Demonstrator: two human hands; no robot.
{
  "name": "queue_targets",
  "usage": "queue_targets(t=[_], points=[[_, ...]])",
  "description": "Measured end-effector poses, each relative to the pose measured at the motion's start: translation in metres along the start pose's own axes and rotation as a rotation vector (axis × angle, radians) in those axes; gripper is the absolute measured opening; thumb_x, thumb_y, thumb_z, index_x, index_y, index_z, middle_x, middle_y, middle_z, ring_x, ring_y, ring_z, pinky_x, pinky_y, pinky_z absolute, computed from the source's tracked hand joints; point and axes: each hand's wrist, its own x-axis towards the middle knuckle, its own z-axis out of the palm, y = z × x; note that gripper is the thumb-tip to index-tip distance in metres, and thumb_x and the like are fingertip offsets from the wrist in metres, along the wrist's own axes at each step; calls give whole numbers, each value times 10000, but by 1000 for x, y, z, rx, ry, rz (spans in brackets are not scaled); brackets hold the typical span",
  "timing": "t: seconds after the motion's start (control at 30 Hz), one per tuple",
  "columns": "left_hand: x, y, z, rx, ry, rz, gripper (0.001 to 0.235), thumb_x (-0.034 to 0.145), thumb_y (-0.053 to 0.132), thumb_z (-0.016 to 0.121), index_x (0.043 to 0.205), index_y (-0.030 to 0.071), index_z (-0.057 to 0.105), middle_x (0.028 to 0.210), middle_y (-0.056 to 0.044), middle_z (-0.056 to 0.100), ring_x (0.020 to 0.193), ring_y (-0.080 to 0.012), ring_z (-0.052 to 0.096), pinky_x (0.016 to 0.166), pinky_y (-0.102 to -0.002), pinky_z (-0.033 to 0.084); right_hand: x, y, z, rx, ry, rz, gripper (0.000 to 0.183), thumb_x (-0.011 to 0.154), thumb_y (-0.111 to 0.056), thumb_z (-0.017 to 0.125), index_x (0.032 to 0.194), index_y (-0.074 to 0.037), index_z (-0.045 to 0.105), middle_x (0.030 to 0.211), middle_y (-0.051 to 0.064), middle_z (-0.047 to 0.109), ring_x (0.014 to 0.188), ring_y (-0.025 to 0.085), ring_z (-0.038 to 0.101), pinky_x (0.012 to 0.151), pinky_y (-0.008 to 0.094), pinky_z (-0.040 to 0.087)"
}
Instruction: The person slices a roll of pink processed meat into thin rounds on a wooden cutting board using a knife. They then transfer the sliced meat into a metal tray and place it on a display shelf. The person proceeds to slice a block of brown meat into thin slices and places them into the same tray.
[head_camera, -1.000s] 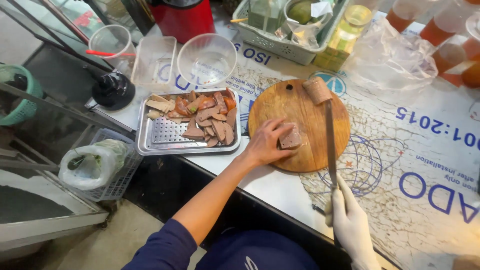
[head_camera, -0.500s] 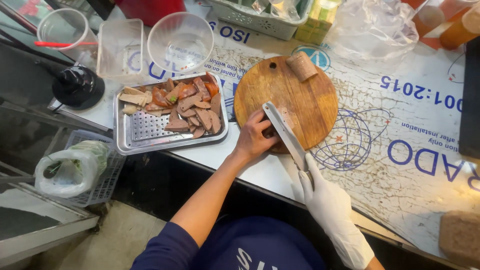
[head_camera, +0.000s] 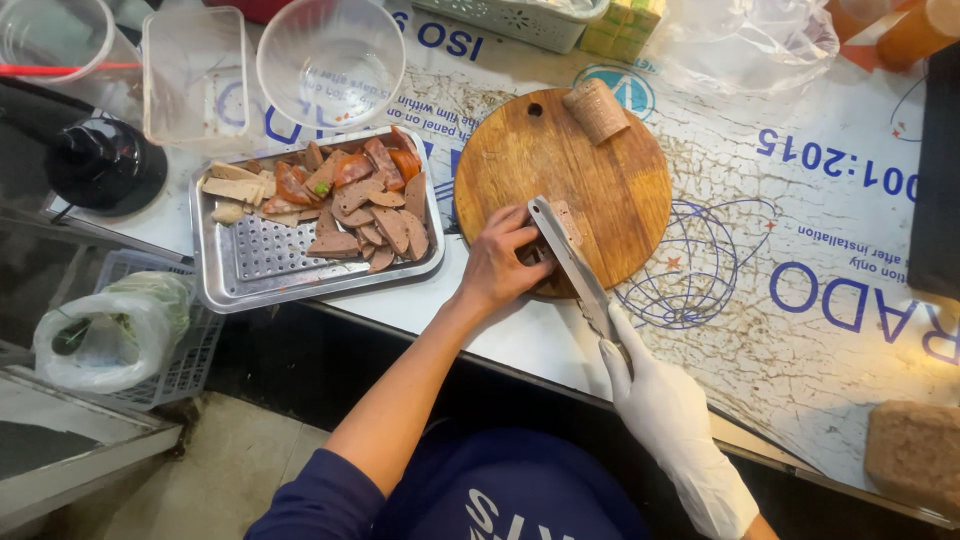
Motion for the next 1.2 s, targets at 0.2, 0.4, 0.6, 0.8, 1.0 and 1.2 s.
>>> queue_targets(t=[0.2, 0.4, 0.6, 0.8, 1.0, 1.2], points=[[-10, -30, 18, -62, 36, -43, 441, 674, 248, 905, 1074, 105, 787, 1264, -206, 697, 1217, -448, 618, 1013, -513, 532, 45, -37, -28, 22, 88, -212, 555, 1048, -562, 325, 1597, -482, 310, 1037, 295, 739, 1116, 474, 687, 985, 559, 530], [-8, -23, 13, -51, 60, -75, 410, 626, 245, 914, 975, 75, 781, 1262, -210, 675, 1198, -438, 627, 989, -507, 550, 1, -24, -25, 89, 3, -73, 553, 1032, -525, 340, 1579, -450, 361, 1101, 312, 737, 1164, 487, 668, 1037, 563, 508], [-5, -17, 7, -26, 1, 6, 528, 751, 273, 891, 1222, 101, 728, 1328, -173, 655, 1226, -365, 583, 991, -522, 539, 1, -9, -15, 293, 62, 46, 544, 994, -446, 429, 1536, -487, 453, 993, 95, 803, 928, 429, 710, 892, 451, 525], [-2, -10, 4, -28, 30, 18, 412, 723, 195, 840, 1108, 64, 775, 1291, -169, 683, 1202, -359, 617, 984, -467, 527, 0, -6, 0, 23, 87, -37, 603, 978, -548, 401, 1578, -531, 343, 897, 265, 736, 876, 500, 684, 835, 539, 543], [-1, -7, 3, -47, 36, 10, 320, 745, 213, 857, 994, 26, 782, 1236, -173, 711, 1195, -366, 618, 969, -475, 538, -4, -9, -7, 13, 15, 3, 594, 988, -545, 362, 1580, -551, 317, 907, 200, 765, 889, 448, 709, 821, 496, 544], [-5, -23, 12, -27, -41, -46, 364, 743, 218, 860, 1069, 88, 764, 1314, -214, 683, 1241, -415, 610, 1062, -591, 501, 40, -33, -18, 60, 35, -79, 596, 995, -496, 390, 1588, -471, 348, 1056, 236, 738, 984, 528, 663, 895, 547, 500]])
